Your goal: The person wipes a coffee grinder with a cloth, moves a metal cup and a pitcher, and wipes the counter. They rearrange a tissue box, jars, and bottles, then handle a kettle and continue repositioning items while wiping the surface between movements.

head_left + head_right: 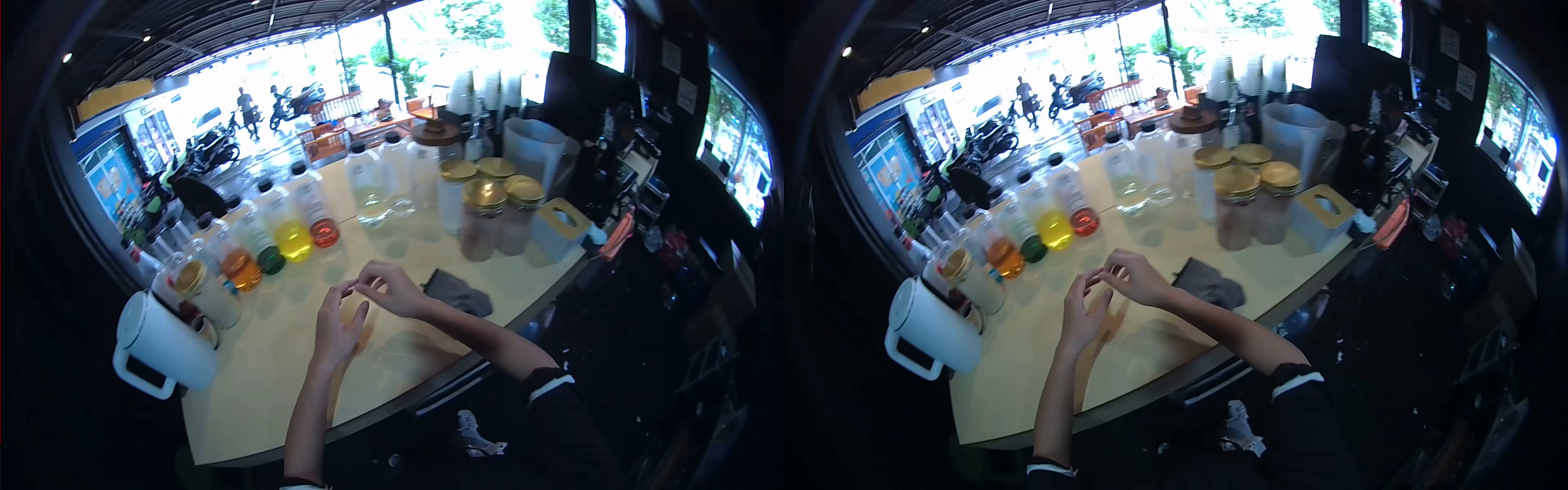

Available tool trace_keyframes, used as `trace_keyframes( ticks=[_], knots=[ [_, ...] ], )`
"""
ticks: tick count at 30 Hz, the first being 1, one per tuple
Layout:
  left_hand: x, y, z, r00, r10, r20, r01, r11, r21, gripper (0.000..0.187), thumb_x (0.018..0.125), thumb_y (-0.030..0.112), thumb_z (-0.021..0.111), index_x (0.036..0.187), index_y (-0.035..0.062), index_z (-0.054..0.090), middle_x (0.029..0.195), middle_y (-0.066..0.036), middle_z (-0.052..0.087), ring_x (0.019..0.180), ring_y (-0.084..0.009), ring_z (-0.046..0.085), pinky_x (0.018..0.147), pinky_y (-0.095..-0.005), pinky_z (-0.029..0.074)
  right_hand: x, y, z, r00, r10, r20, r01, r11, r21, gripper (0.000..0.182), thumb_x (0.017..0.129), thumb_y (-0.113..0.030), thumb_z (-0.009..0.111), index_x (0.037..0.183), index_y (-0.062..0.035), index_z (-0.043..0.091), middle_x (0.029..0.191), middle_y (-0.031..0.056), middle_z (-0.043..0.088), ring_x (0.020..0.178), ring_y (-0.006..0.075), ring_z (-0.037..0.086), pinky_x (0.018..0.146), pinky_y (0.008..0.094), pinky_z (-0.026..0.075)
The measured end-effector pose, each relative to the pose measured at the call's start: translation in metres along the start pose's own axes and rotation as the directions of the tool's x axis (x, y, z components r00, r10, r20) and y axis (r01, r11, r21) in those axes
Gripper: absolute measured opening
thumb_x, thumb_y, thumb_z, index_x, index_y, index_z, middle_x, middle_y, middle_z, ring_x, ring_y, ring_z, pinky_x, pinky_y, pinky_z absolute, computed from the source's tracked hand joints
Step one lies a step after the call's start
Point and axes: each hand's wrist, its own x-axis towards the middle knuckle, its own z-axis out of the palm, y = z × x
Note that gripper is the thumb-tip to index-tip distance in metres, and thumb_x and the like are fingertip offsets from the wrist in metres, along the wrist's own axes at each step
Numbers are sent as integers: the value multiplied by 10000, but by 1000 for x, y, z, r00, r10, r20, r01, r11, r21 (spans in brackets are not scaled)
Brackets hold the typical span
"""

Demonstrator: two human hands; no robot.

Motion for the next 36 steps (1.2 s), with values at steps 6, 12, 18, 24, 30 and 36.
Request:
trace_keyframes(
  ticks=[6,12,18,24,30,36],
  knots=[
    [90,42,167,997,4,-75,-33,924,-382,727,778,176,744,1359,54,325,1314,-145,472,1192,-271,490,955,-392,422,-60,-19,-153,927,-72,-368,-46,952,-303,264,798,-94,667,1027,-41,547,1112,108,523,992,208,567,801,337,478],
    [145,59,268,978,-22,-205,-51,937,-346,1036,617,265,857,1378,-30,219,1325,-233,394,1247,-328,412,1028,-408,363,-101,-12,-229,930,-42,-366,-94,934,-345,337,771,-51,670,1070,-41,515,1181,136,477,1052,263,539,839,342,473],
    [154,70,267,969,-91,-230,-5,923,-386,912,583,217,867,1284,-31,340,1210,-203,513,1139,-293,527,977,-381,424,-109,4,-245,947,-10,-322,-102,940,-326,380,767,-52,684,1100,-50,501,1208,120,472,1064,249,529,827,336,470],
    [148,95,205,976,53,-213,-131,920,-370,823,630,109,855,1266,-6,346,1190,-147,545,1113,-226,561,932,-358,490,-88,23,-223,951,84,-299,-166,951,-261,748,724,-130,777,1317,-57,327,1318,133,405,1186,258,470,907,387,449],
    [86,86,118,970,60,-235,-139,932,-335,934,592,249,871,1303,-5,321,1205,-177,535,1127,-273,552,954,-391,463,-39,21,-145,997,-37,-67,36,999,-16,1072,576,-249,877,1364,30,204,1335,211,380,1251,292,418,995,407,398],
    [15,33,3,976,-75,-203,22,968,-250,1027,688,324,821,1409,4,163,1378,-203,361,1271,-303,411,1055,-421,354,2,4,-17,995,18,98,-38,980,198,944,542,-283,889,1225,29,318,1172,217,527,1100,301,560,921,398,468]
  ],
)
